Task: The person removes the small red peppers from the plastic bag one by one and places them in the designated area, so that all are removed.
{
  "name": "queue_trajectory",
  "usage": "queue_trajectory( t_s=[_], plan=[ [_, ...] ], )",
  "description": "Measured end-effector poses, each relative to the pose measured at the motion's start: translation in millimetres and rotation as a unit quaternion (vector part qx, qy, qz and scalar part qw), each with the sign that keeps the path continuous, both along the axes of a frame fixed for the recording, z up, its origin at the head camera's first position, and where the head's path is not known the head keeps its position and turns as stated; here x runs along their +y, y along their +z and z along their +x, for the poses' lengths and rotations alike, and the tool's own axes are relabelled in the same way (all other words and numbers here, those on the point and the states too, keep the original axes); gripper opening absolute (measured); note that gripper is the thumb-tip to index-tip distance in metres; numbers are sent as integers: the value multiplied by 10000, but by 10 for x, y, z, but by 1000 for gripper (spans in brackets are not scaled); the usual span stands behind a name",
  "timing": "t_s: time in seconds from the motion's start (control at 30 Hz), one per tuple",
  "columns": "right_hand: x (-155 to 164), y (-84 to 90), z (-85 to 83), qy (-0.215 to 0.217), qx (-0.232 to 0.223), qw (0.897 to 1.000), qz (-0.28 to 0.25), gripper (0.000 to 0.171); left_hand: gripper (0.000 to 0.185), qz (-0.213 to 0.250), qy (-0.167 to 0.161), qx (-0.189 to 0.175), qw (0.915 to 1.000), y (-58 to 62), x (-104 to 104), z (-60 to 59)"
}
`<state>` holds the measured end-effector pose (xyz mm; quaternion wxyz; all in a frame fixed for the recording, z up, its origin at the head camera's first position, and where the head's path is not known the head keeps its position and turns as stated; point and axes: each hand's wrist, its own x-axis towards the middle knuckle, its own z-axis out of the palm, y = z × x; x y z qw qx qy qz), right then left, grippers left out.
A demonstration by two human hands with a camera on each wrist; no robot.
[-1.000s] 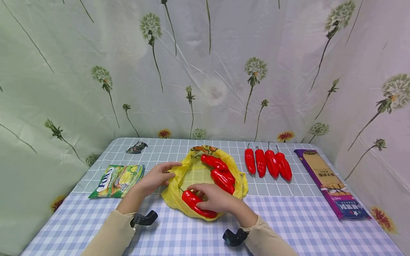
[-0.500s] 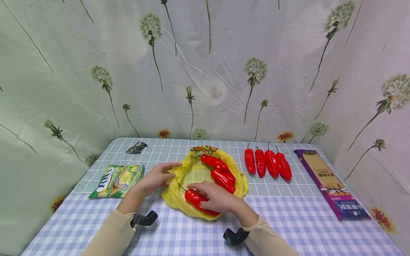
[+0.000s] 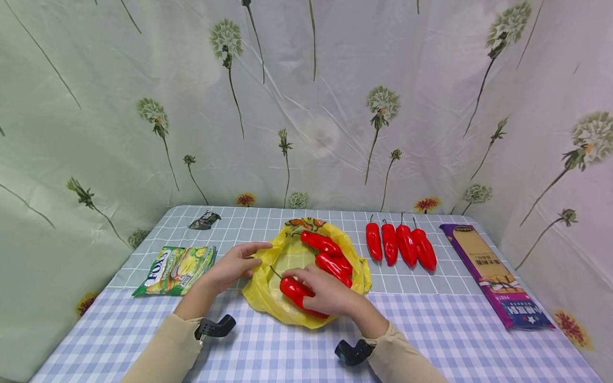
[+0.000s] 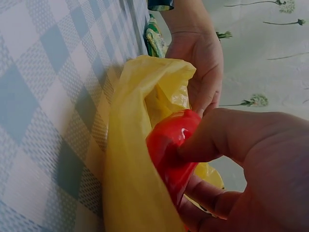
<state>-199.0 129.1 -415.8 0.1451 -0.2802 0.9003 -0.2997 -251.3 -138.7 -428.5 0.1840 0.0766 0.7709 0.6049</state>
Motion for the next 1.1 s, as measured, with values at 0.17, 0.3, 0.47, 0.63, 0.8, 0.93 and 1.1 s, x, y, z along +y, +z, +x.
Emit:
queue_trajectory(
  t_s=[0.17, 0.3, 0.47, 0.63, 0.8, 0.93, 1.1],
  plan=[
    [13, 16, -4, -63, 126, 9997, -180, 64, 44, -64, 37, -38, 10000, 0, 3, -5],
    [30, 33, -9, -94, 130, 9988, -464, 63, 44, -68, 13, -43, 10000, -4, 3, -9],
    [44, 52, -12, -126, 77, 9976, -670, 62, 44, -31, -5, -29, 10000, -6, 3, -9],
    [49, 68, -3, -260, -36, 9957, -886, 62, 44, -49, 28, -17, 10000, -3, 7, -6],
    [70, 92, 20, -517, -6, 9910, -1236, 58, 44, -71, 59, -13, 10000, -1, 11, 0],
    [113, 102, 35, -812, 114, 9868, -1393, 58, 44, -79, 80, -10, 9999, 4, 14, 6],
    [195, 101, 40, -1109, 186, 9806, -1606, 57, 45, -82, 86, -11, 9999, 7, 12, 9]
  ],
)
